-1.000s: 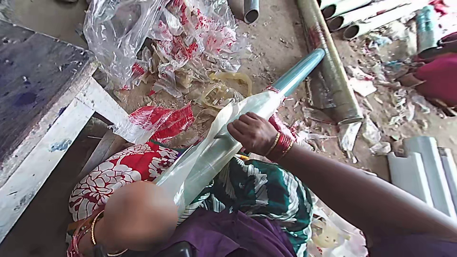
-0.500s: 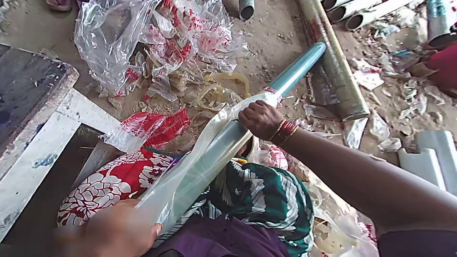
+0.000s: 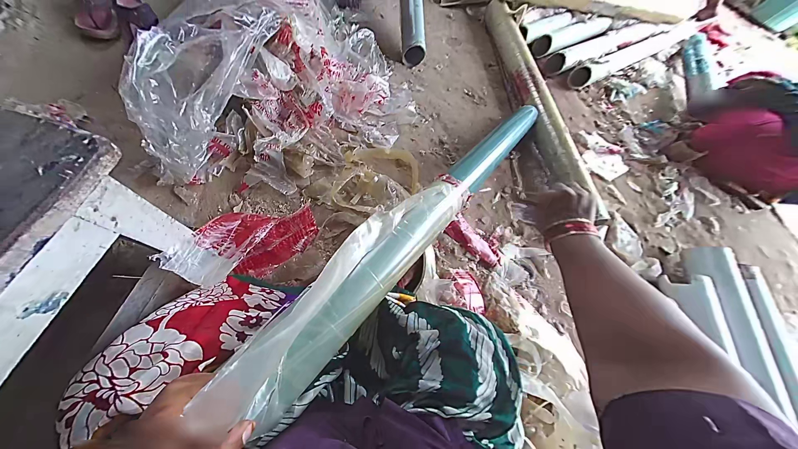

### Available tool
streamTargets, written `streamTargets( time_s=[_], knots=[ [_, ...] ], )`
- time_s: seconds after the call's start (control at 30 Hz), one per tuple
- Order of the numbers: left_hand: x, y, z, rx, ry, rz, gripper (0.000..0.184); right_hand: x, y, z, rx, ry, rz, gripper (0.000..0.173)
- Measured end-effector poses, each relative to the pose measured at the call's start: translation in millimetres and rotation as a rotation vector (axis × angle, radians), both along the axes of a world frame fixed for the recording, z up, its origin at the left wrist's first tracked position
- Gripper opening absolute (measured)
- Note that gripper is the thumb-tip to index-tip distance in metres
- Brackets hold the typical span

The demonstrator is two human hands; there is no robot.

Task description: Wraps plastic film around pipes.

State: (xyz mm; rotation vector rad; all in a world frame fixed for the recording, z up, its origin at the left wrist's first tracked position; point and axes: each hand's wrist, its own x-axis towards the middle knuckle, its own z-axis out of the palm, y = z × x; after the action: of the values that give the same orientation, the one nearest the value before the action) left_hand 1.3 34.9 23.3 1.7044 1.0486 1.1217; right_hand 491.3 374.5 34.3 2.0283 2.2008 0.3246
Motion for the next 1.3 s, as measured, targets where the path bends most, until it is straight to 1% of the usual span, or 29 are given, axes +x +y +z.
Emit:
streamTargets(
  time_s=[0.03,0.07,0.13,0.2,0.27,0.3,0.33,0.37,0.4,0.47,0.5,0.53,0.57,0.6,0.63,0.7,0.73,0.77,0.8,0.83,0.9,0.93,1.0,1.03,1.07,1.13,1.2,1.23,1.3],
  knots=[
    [1,1,-2,-0.001,-0.023,0.010,0.011,16,-8,5,0.024,0.092,-0.194,0.019],
    [4,2,-4,-0.006,-0.046,0.022,0.015,25,-19,11,0.050,0.204,-0.340,0.022],
    [7,4,-6,0.003,-0.056,0.035,0.018,30,-38,8,0.070,0.455,-0.510,0.030],
    [9,2,-7,0.005,-0.034,0.060,0.021,14,-49,-6,0.055,0.750,-0.529,0.029],
    [12,-1,-7,-0.003,-0.021,0.074,0.020,-20,-48,-26,0.013,1.040,-0.451,0.026],
    [13,-4,-7,0.001,-0.001,0.073,0.019,-44,-46,-28,-0.031,1.124,-0.377,0.026],
    [13,-6,-5,0.018,0.032,0.075,0.016,-69,-41,-27,-0.072,1.151,-0.288,0.029],
    [14,-9,-2,0.052,0.089,0.089,0.009,-92,-34,-24,-0.091,1.116,-0.202,0.033],
    [15,-12,1,0.098,0.166,0.115,0.010,-112,-26,-21,-0.108,1.044,-0.117,0.038],
    [19,-19,11,0.207,0.412,0.170,0.031,-138,-13,-17,-0.191,0.822,0.014,0.052],
    [21,-21,16,0.264,0.555,0.174,0.039,-144,-6,-20,-0.232,0.696,0.061,0.053],
    [24,-23,21,0.312,0.672,0.165,0.045,-146,-2,-22,-0.271,0.590,0.091,0.046],
    [27,-24,24,0.340,0.733,0.162,0.051,-145,0,-25,-0.296,0.538,0.102,0.037],
    [29,-25,24,0.350,0.750,0.179,0.056,-142,0,-28,-0.310,0.549,0.112,0.033],
    [29,-27,21,0.356,0.720,0.212,0.061,-138,-4,-32,-0.289,0.625,0.115,0.031],
    [32,-29,1,0.399,0.585,0.314,0.065,-130,-16,-46,-0.160,0.913,0.074,0.029],
    [35,-28,-11,0.434,0.510,0.381,0.060,-126,-21,-54,-0.094,1.097,0.048,0.027],
    [40,-26,-24,0.461,0.424,0.468,0.052,-123,-24,-59,-0.031,1.305,0.032,0.022],
    [48,-25,-36,0.463,0.352,0.583,0.045,-120,-28,-63,-0.014,1.521,0.028,0.014],
    [55,-22,-44,0.453,0.293,0.680,0.039,-117,-32,-63,-0.040,1.724,0.021,0.012],
    [62,-17,-50,0.410,0.190,0.767,0.034,-119,-39,-58,-0.083,2.011,-0.069,0.023],
    [63,-14,-49,0.392,0.144,0.785,0.031,-125,-44,-51,-0.084,2.081,-0.159,0.028],
    [67,-13,-43,0.340,0.075,0.824,0.027,-144,-64,-28,-0.123,2.078,-0.334,0.029],
    [70,-10,-37,0.298,0.034,0.868,0.025,-155,-79,-17,-0.163,2.035,-0.324,0.027],
    [74,-6,-30,0.258,-0.033,0.922,0.026,-165,-97,-9,-0.214,1.944,-0.248,0.024],
    [76,7,-14,0.166,-0.118,1.023,0.032,-185,-137,1,-0.322,1.672,-0.140,0.023],
    [71,21,-4,0.059,-0.139,1.073,0.046,-202,-165,10,-0.436,1.454,-0.096,0.025],
    [67,27,-1,0.021,-0.148,1.080,0.050,-208,-175,15,-0.461,1.395,-0.064,0.024],
    [62,36,0,-0.044,-0.192,1.083,0.055,-209,-201,22,-0.500,1.386,0.017,0.023]
  ],
)
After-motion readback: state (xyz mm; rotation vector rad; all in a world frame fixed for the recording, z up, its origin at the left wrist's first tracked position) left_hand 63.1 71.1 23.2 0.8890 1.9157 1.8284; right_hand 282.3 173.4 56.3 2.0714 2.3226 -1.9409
